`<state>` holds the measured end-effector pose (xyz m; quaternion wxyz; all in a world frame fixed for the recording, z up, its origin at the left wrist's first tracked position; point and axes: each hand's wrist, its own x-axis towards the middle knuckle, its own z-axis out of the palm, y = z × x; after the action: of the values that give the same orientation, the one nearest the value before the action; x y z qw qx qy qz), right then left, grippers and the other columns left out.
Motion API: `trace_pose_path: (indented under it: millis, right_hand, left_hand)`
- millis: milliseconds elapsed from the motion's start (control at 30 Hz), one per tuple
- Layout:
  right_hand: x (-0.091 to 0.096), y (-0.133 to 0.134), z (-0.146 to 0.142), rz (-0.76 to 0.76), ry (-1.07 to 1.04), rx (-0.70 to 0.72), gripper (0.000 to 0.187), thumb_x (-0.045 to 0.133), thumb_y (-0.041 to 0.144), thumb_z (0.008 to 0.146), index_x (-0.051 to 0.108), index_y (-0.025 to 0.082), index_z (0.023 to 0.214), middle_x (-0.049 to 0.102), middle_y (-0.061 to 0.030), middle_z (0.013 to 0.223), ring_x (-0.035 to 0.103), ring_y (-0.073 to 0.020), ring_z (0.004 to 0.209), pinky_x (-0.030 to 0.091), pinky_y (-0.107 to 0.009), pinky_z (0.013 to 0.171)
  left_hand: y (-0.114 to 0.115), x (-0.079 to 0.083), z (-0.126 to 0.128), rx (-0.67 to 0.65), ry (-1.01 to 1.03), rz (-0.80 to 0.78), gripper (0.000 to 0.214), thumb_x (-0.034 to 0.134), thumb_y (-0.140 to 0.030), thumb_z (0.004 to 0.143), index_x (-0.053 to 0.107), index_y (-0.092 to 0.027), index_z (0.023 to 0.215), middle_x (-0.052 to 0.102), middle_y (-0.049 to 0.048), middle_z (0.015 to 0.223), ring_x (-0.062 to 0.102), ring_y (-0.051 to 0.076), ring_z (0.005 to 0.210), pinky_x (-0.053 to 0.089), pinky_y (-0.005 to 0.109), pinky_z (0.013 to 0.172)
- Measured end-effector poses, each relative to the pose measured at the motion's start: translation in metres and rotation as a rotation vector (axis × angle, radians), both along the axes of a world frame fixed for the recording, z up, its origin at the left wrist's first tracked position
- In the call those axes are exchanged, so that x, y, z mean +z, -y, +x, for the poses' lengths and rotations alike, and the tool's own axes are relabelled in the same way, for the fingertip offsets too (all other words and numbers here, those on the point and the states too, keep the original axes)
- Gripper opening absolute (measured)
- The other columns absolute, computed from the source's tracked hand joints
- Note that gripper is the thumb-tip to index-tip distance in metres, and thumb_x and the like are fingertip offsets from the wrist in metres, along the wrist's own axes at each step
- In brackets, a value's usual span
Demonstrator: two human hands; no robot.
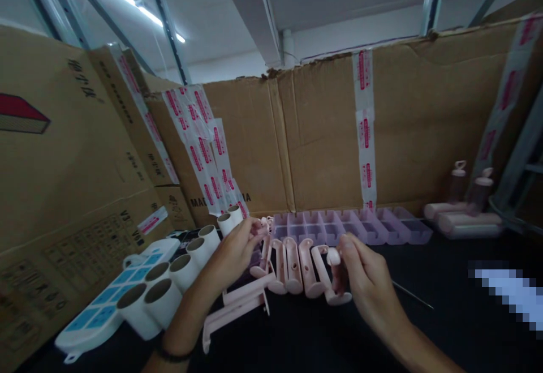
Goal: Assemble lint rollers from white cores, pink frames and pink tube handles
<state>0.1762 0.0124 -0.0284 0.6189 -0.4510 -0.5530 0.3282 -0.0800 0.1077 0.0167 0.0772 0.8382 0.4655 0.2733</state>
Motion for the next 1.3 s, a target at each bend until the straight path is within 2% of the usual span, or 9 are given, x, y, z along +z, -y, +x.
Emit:
trace_pose_path:
  millis: [100,233,400,600,767,900,1067,1200,1300]
  right_hand:
    - [0.001,0.0,0.0,0.0,0.053,0.004,0.049,0.038,0.058,0.103,0.048,0.024,0.07,0.053,0.0025,0.051,0.053,-0.0145,0.047,0.041,-0.027,0.051]
    - [0.0,-0.001,0.0,0.001,0.095,0.027,0.047,0.032,0.058,0.104,0.045,0.025,0.073,0.051,0.0034,0.055,0.051,-0.0147,0.049,0.04,-0.028,0.052]
    - [-0.006,-0.006,0.003,0.022,0.167,0.033,0.043,0.03,0.056,0.104,0.048,0.026,0.08,0.056,0.0014,0.067,0.054,-0.0171,0.058,0.044,-0.028,0.056]
    - [-0.012,-0.019,0.008,0.056,0.366,0.055,0.035,0.041,0.05,0.103,0.058,0.023,0.088,0.06,-0.0007,0.075,0.057,-0.0178,0.066,0.046,-0.028,0.062]
    - [-0.002,-0.038,0.004,0.085,0.574,0.061,0.032,0.047,0.042,0.103,0.063,0.019,0.089,0.062,-0.0016,0.077,0.06,-0.0167,0.07,0.048,-0.029,0.064]
    - [0.019,-0.075,-0.014,0.102,0.756,0.069,0.026,0.057,0.039,0.101,0.065,0.015,0.102,0.067,-0.002,0.09,0.065,-0.0152,0.077,0.055,-0.033,0.074]
    - [0.043,-0.145,-0.046,0.076,0.958,0.082,0.03,0.063,0.036,0.098,0.064,0.016,0.12,0.067,-0.0081,0.118,0.067,-0.0211,0.1,0.058,-0.042,0.087]
    - [0.053,-0.192,-0.074,0.061,1.049,0.14,0.031,0.063,0.036,0.098,0.063,0.017,0.124,0.065,-0.0093,0.124,0.066,-0.0225,0.106,0.058,-0.044,0.09]
    - [0.053,-0.214,-0.096,0.046,1.081,0.199,0.031,0.063,0.036,0.098,0.063,0.017,0.123,0.065,-0.0089,0.124,0.067,-0.0222,0.104,0.058,-0.042,0.089]
  left_hand:
    - [-0.019,-0.01,-0.016,0.018,-0.103,0.013,0.015,0.047,-0.033,0.098,0.055,-0.02,0.1,0.063,0.0102,0.106,0.06,0.028,0.103,0.043,0.042,0.094]
    - [-0.031,-0.026,-0.025,0.056,-0.19,0.026,0.015,0.048,-0.025,0.094,0.059,-0.016,0.102,0.063,0.0149,0.111,0.059,0.032,0.108,0.042,0.046,0.098]
    - [-0.034,-0.034,-0.027,0.058,-0.226,0.036,0.011,0.053,-0.02,0.091,0.063,-0.017,0.096,0.065,0.0144,0.109,0.059,0.031,0.107,0.043,0.043,0.098]
    - [-0.033,-0.039,-0.029,0.059,-0.21,0.035,0.012,0.057,-0.015,0.086,0.065,-0.019,0.095,0.067,0.0122,0.111,0.06,0.028,0.106,0.044,0.041,0.098]
    - [-0.036,-0.048,-0.035,0.061,-0.168,0.059,0.011,0.059,-0.017,0.086,0.063,-0.019,0.096,0.067,0.0117,0.108,0.06,0.029,0.105,0.045,0.042,0.096]
    - [-0.034,-0.047,-0.034,0.022,-0.129,0.114,0.011,0.058,-0.017,0.089,0.063,-0.019,0.099,0.066,0.0125,0.115,0.059,0.03,0.114,0.044,0.044,0.101]
    - [-0.028,-0.041,-0.029,-0.006,-0.086,0.167,0.015,0.056,-0.019,0.094,0.065,-0.017,0.106,0.066,0.0156,0.121,0.057,0.032,0.119,0.043,0.049,0.104]
    - [-0.024,-0.044,-0.024,-0.033,-0.091,0.196,0.029,0.057,-0.016,0.094,0.064,-0.018,0.122,0.064,0.0157,0.131,0.055,0.032,0.126,0.042,0.05,0.108]
    - [-0.021,-0.046,-0.019,-0.046,-0.107,0.218,0.033,0.057,-0.017,0.096,0.063,-0.018,0.128,0.065,0.0146,0.13,0.057,0.03,0.126,0.043,0.049,0.109]
